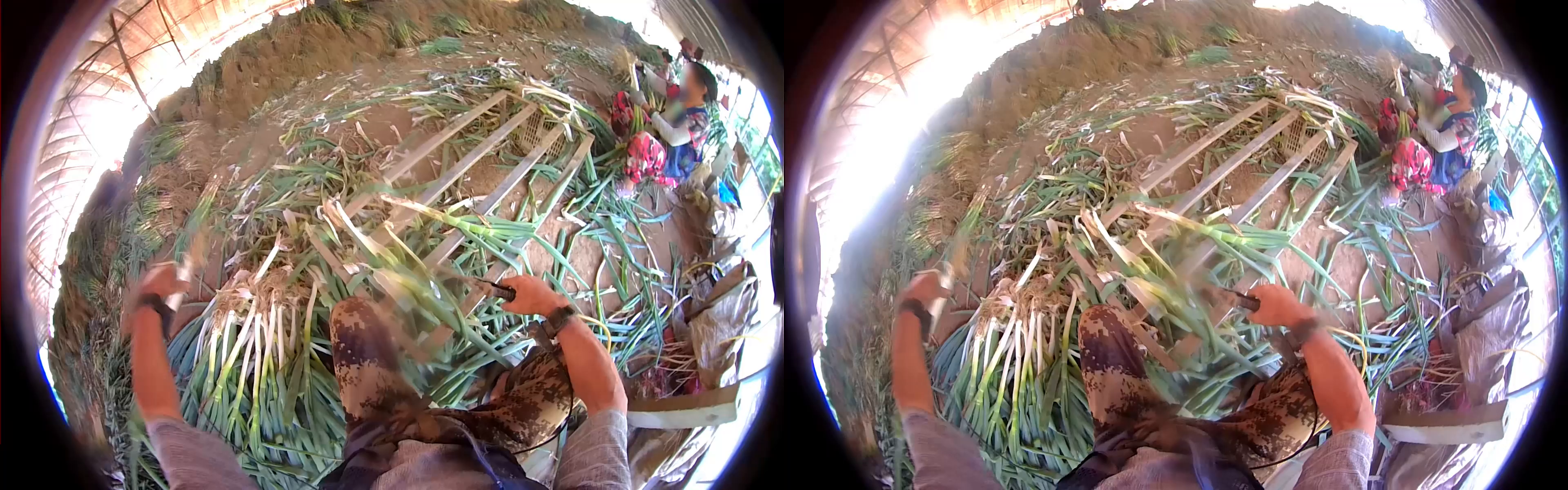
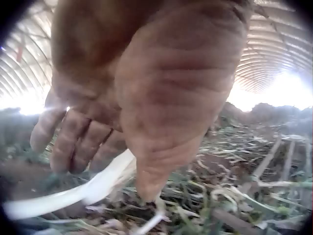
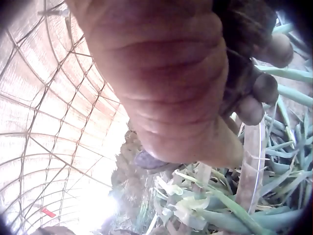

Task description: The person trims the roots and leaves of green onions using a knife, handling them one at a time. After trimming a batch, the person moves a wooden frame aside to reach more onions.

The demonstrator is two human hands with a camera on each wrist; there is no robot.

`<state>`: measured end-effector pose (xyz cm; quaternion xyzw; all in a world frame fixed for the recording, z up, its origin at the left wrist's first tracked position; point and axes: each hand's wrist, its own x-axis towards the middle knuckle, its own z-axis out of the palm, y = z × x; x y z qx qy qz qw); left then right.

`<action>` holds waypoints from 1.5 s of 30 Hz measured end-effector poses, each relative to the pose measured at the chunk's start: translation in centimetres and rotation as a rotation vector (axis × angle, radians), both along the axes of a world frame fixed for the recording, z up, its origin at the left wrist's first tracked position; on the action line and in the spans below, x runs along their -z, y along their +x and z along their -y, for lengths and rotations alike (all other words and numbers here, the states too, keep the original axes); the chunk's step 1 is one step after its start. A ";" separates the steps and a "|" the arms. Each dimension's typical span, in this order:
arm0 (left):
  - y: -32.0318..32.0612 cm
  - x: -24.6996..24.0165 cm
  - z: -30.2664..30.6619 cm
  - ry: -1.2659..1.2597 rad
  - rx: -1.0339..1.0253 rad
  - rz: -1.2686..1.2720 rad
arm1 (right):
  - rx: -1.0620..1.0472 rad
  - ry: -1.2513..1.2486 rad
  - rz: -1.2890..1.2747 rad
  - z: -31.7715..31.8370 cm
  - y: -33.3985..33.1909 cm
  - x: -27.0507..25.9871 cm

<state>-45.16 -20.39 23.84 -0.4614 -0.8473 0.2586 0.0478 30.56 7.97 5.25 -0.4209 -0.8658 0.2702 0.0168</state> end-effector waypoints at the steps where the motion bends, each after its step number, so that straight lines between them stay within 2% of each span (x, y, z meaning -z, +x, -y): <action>1: 5.6 0.9 -2.5 -0.048 -0.079 0.177 | 0.012 -0.007 0.036 0.2 0.1 -0.6; 2: 3.2 6.3 -3.7 0.048 0.225 0.418 | 0.012 0.018 0.014 0.2 0.4 -0.3; 3: 10.4 6.8 -6.9 0.109 0.173 0.502 | 0.001 0.046 -0.001 0.1 0.8 0.0; 4: 15.0 8.1 -9.2 0.244 0.291 0.614 | -0.001 0.004 0.010 0.0 0.8 -0.4; 5: 19.1 9.2 -12.4 0.226 0.287 0.671 | -0.008 0.000 0.020 -0.1 0.6 -0.4; 6: 21.5 11.4 -15.5 0.239 0.403 0.769 | 0.002 -0.007 0.043 -0.4 0.5 -0.4; 9: 29.5 15.5 -23.3 0.137 0.495 0.827 | 0.053 -0.024 0.097 -0.2 0.3 -0.3; 11: 33.1 18.2 -27.4 -0.001 0.601 0.852 | 0.085 0.018 0.037 0.3 0.1 -0.7; 13: 34.4 24.7 -29.7 -0.044 0.747 0.757 | 0.057 -0.039 0.058 0.4 0.4 -0.6; 15: 37.4 22.3 -28.6 -0.277 0.630 0.757 | 0.049 -0.047 0.032 0.7 0.6 -0.8; 18: 36.1 27.4 -29.0 -0.428 0.718 0.747 | 0.035 -0.040 0.037 0.4 1.1 0.4; 20: 35.7 28.2 -28.9 -0.456 0.743 0.769 | -0.003 -0.056 0.029 -0.1 1.3 0.8; 22: 36.6 26.4 -27.6 -0.466 0.812 0.635 | -0.014 -0.062 -0.018 -0.6 1.2 0.8; 23: 34.8 27.1 -27.3 -0.280 0.945 0.725 | -0.016 -0.073 -0.062 -0.9 1.3 0.7; 25: 32.6 20.6 -28.2 -0.205 0.744 0.845 | -0.026 -0.084 -0.048 -1.8 1.5 0.3; 26: 29.5 18.2 -28.3 0.076 0.745 0.882 | -0.004 -0.094 -0.068 -1.6 1.4 -0.6; 27: 24.1 17.8 -31.0 0.203 0.695 0.700 | 0.018 -0.112 -0.086 -1.3 1.6 -1.0; 28: 17.8 17.6 -33.8 0.476 0.561 0.356 | 0.037 -0.128 -0.147 -1.7 2.5 0.8; 29: 19.7 8.8 -30.4 1.016 0.122 0.983 | 0.038 -0.131 -0.146 -1.4 2.7 0.6; 30: 13.8 7.3 -31.6 0.977 0.074 0.649 | 0.042 -0.105 -0.168 -1.2 3.0 0.0; 31: 7.5 9.6 -32.3 1.051 0.214 -0.139 | 0.046 -0.080 -0.190 -1.1 3.3 -0.3; 32: 8.0 8.6 -31.8 1.043 0.215 -0.135 | 0.049 -0.088 -0.188 -1.2 3.5 -0.4; 34: 10.8 5.6 -29.8 1.063 0.193 0.020 | 0.122 -0.073 -0.168 -0.8 3.9 -0.1; 35: 13.6 6.1 -30.5 0.976 0.112 0.202 | 0.165 -0.061 -0.156 -0.8 4.0 -0.1; 36: 15.9 7.1 -30.6 0.887 0.017 0.383 | 0.216 -0.180 -0.130 -0.9 3.5 -1.6; 37: 16.2 11.2 -32.2 0.796 0.058 0.422 | 0.219 -0.182 -0.119 -0.8 3.6 -1.2; 38: 20.2 12.0 -32.8 0.630 -0.065 0.858 | 0.219 -0.101 -0.101 -1.1 3.7 -0.5; 39: 21.3 17.2 -34.2 0.679 0.007 1.054 | 0.216 -0.020 -0.084 -1.3 3.8 -0.1; 40: 26.9 18.6 -34.0 0.799 -0.148 1.431 | 0.216 -0.018 -0.058 -1.4 3.8 0.1; 42: 33.6 21.6 -34.6 0.707 -0.154 1.610 | 0.210 0.008 -0.045 -1.1 4.0 0.5; 43: 35.0 26.2 -36.4 0.653 -0.295 1.735 | 0.210 0.037 -0.040 -1.3 4.1 0.7; 45: 39.2 29.5 -37.6 0.594 -0.404 1.924 | 0.224 0.025 -0.017 -0.8 3.7 -0.5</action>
